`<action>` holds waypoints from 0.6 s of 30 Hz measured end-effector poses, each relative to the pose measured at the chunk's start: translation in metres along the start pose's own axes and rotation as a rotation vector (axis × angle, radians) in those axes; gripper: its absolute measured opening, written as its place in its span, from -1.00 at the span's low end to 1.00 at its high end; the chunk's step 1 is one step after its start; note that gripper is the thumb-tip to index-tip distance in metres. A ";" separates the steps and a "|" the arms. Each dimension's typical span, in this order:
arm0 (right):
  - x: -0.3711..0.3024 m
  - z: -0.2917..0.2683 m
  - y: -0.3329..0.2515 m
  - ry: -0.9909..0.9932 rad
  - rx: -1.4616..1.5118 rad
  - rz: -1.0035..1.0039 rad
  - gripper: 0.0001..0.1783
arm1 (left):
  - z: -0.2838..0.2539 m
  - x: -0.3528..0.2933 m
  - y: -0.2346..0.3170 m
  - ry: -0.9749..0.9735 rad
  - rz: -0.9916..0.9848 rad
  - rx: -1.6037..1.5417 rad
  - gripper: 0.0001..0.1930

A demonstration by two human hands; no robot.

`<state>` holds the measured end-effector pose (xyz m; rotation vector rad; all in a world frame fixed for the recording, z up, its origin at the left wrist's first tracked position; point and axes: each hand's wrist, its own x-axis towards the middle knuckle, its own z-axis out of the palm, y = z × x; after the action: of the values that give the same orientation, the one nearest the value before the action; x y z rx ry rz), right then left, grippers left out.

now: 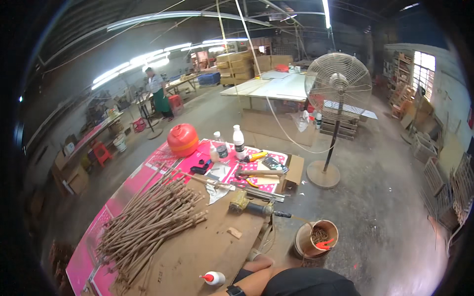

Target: Assembling bamboo furniture parts by applying glue and using a nail gun.

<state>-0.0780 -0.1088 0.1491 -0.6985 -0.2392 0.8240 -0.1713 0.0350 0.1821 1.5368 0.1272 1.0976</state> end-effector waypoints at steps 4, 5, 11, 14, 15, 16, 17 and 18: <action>-0.009 0.001 -0.006 -0.031 0.066 -0.090 -0.79 | 0.008 0.008 0.001 -0.051 -0.053 -0.047 -0.45; -0.012 0.002 -0.009 -0.013 0.060 -0.098 -0.80 | 0.008 0.009 0.002 -0.058 -0.071 -0.059 -0.45; -0.037 -0.007 -0.024 0.067 0.003 -0.103 -0.74 | -0.006 0.020 -0.001 -0.061 -0.176 -0.188 -0.46; -0.052 -0.011 -0.038 -0.019 0.124 0.028 -0.68 | -0.020 0.022 -0.005 -0.045 -0.255 -0.280 -0.46; -0.058 -0.011 -0.042 -0.018 0.204 0.101 -0.64 | -0.023 0.022 -0.003 -0.050 -0.284 -0.303 -0.46; -0.059 -0.015 -0.040 -0.042 0.199 0.126 -0.64 | -0.026 0.022 -0.001 -0.049 -0.310 -0.319 -0.46; -0.060 -0.022 -0.040 -0.136 0.262 0.158 -0.61 | -0.031 0.022 -0.001 -0.051 -0.338 -0.337 -0.46; -0.057 -0.028 -0.039 -0.227 0.325 0.190 -0.58 | -0.033 0.022 0.001 -0.059 -0.361 -0.350 -0.46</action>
<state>-0.0808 -0.1831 0.1571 -0.3244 -0.2378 1.0962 -0.1825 0.0717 0.1911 1.1740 0.1560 0.7410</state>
